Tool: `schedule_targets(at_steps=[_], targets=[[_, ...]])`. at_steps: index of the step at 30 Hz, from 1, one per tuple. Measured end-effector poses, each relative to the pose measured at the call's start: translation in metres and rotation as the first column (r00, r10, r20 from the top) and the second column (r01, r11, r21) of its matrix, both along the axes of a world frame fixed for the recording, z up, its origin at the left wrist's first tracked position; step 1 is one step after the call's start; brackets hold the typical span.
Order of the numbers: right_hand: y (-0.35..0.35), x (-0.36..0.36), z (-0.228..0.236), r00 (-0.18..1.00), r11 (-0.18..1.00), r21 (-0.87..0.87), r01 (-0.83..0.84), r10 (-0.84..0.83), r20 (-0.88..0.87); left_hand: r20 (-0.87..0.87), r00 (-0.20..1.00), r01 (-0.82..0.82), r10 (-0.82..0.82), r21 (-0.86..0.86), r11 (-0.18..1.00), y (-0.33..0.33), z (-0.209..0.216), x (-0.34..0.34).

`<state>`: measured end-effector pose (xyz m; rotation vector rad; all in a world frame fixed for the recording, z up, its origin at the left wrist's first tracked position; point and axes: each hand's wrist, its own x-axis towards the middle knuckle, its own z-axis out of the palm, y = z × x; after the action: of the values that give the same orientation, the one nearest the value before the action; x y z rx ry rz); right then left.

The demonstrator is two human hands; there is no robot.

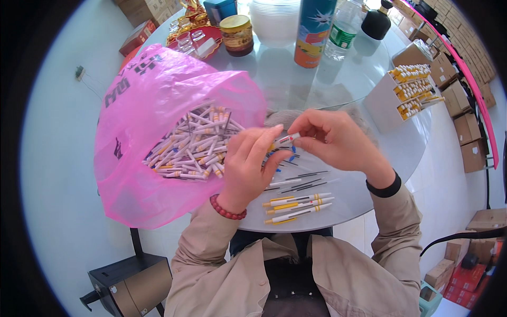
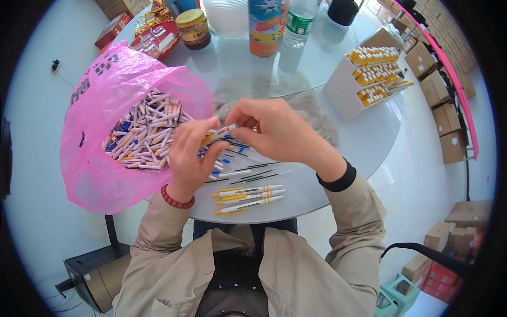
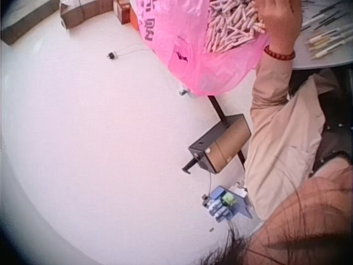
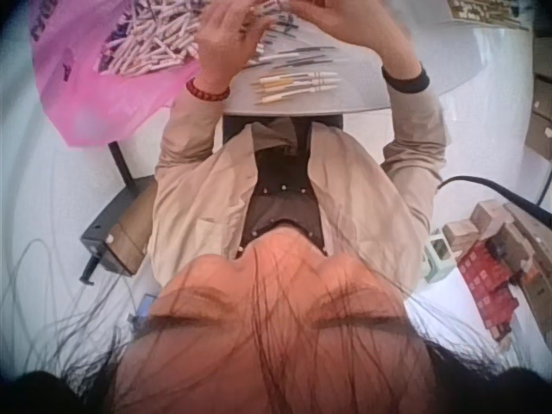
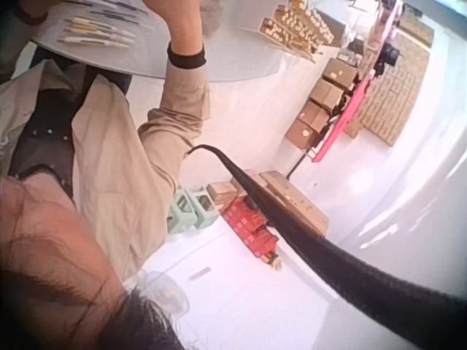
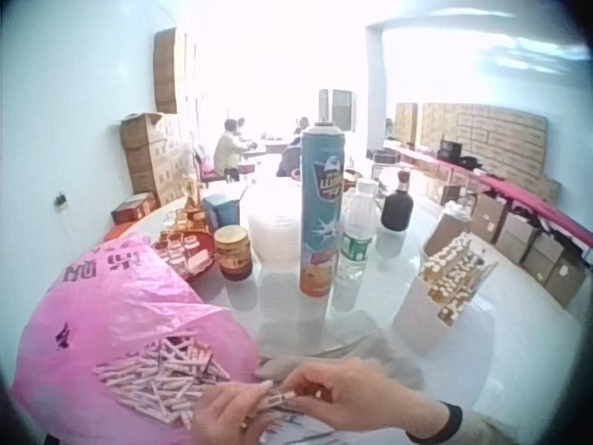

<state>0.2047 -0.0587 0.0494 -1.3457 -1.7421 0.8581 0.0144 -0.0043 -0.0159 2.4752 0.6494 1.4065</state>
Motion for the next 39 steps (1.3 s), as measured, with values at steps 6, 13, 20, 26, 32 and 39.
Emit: schedule_targets(at_steps=[6, 13, 20, 26, 32, 39], targets=[[-0.009, 0.014, -0.022, 0.999, 1.000, -0.001, -0.001, 0.001, 0.032, 0.161, 0.981, 0.188, -0.111, -0.622, 0.760, -0.004, -0.006, -0.002], [-0.012, 0.010, -0.046, 0.844, 0.994, 0.005, -0.110, 0.090, 0.528, 0.731, 0.680, 0.710, 0.044, -0.673, 0.208, 0.006, 0.004, -0.007], [-0.011, 0.004, -0.055, 0.726, 0.991, -0.085, -0.103, 0.134, 0.674, 0.704, 0.698, 0.707, 0.130, -0.706, 0.031, 0.006, 0.007, -0.006], [-0.011, 0.010, -0.051, 0.744, 0.989, -0.069, -0.129, 0.142, 0.653, 0.705, 0.696, 0.716, 0.136, -0.695, -0.063, 0.008, 0.006, -0.005], [-0.013, 0.008, -0.055, 0.765, 0.988, -0.028, -0.151, 0.135, 0.630, 0.709, 0.694, 0.719, 0.122, -0.691, -0.072, 0.007, 0.005, -0.004], [-0.019, 0.009, -0.059, 0.747, 0.991, -0.058, -0.118, 0.127, 0.652, 0.689, 0.725, 0.687, -0.009, -0.724, -0.067, 0.006, 0.014, 0.007]])
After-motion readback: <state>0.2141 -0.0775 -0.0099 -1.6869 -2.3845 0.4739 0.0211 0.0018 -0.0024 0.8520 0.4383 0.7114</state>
